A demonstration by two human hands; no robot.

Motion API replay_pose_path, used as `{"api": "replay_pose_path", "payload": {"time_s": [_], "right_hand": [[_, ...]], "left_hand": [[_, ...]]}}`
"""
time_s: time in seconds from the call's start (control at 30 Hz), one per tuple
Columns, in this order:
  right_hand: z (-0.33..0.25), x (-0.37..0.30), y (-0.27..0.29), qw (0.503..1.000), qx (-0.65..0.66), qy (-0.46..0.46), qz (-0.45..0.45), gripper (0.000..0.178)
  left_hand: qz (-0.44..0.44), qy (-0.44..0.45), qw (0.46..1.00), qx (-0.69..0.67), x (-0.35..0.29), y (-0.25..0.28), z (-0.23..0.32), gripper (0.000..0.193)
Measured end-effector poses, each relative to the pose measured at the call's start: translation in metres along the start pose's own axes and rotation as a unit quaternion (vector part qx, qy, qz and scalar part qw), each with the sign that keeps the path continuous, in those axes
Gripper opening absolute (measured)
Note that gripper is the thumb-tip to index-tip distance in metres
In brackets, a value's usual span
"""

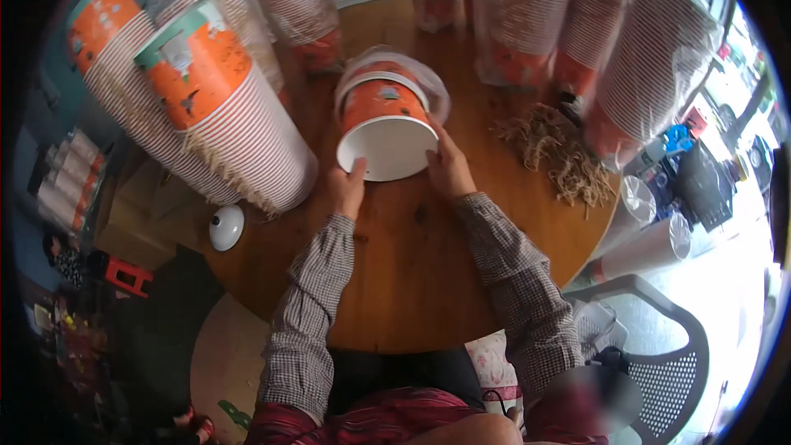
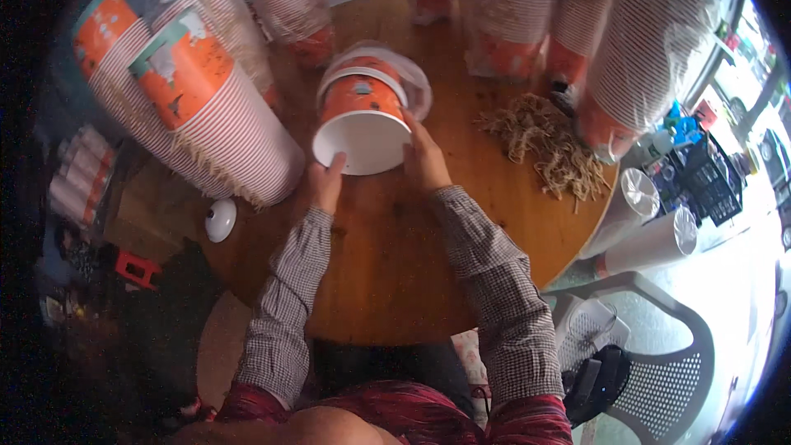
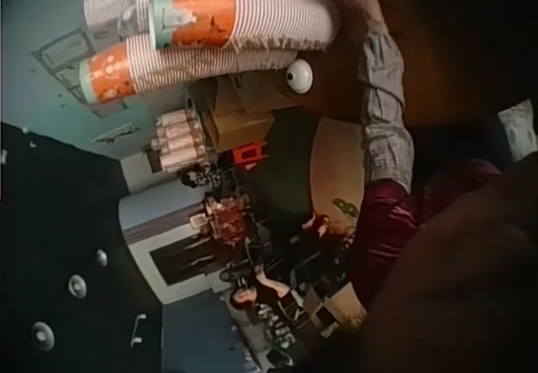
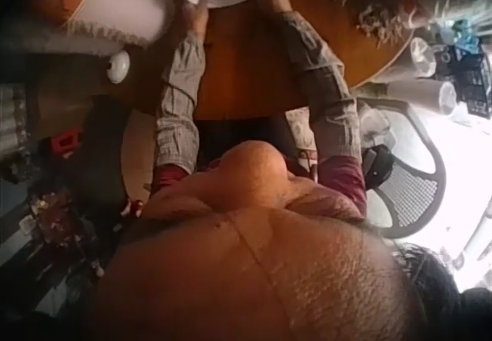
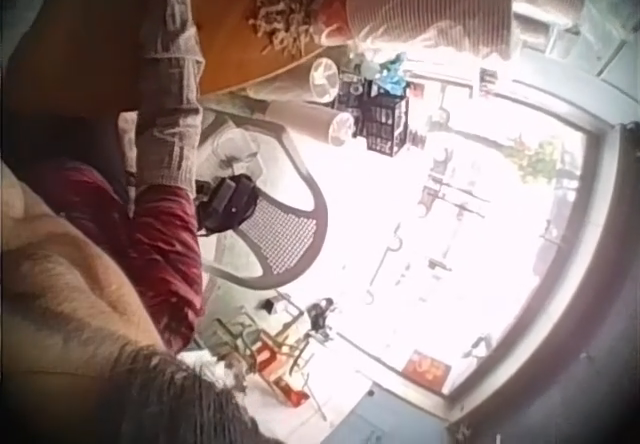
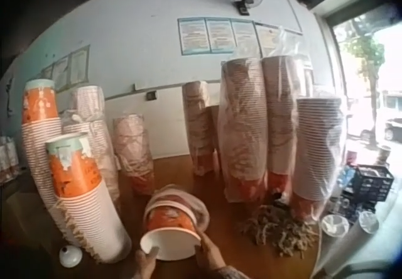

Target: Threading string handles through pre-punched holes in paper buckets to assemble them.

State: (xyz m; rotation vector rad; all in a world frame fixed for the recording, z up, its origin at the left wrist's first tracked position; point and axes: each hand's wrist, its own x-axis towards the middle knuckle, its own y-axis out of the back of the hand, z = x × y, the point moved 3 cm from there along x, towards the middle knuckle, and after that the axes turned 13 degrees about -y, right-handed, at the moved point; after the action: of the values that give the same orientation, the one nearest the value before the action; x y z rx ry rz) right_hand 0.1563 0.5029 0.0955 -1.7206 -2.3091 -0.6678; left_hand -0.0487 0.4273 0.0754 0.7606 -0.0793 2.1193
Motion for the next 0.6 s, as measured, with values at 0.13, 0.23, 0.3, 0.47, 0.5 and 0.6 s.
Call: {"api": "replay_pose_path", "payload": {"time_s": [0.13,0.23,0.3,0.47,0.5,0.6], "right_hand": [[-0.009,0.005,0.014,0.983,0.025,-0.137,-0.121,0.044],[0.004,0.016,0.039,0.986,0.085,-0.142,-0.033,0.031],[0.015,0.020,0.057,0.990,-0.026,-0.059,0.128,0.028],[0.042,0.017,0.116,0.908,-0.289,-0.124,0.275,0.021],[0.037,0.017,0.119,0.896,-0.307,-0.161,0.277,0.021],[0.041,0.013,0.137,0.863,-0.373,-0.192,0.282,0.021]], "left_hand": [[-0.038,0.086,0.995,-0.008,-0.007,0.012,0.000,0.031],[-0.015,0.052,0.998,-0.020,-0.010,0.016,0.003,0.032],[-0.004,-0.002,1.000,0.017,-0.015,0.029,0.002,0.031],[-0.026,-0.056,0.998,0.032,-0.031,0.044,0.023,0.033],[0.002,-0.089,0.995,0.050,-0.032,0.052,0.024,0.029],[-0.029,-0.087,0.992,0.082,-0.030,0.054,0.023,0.022]]}}
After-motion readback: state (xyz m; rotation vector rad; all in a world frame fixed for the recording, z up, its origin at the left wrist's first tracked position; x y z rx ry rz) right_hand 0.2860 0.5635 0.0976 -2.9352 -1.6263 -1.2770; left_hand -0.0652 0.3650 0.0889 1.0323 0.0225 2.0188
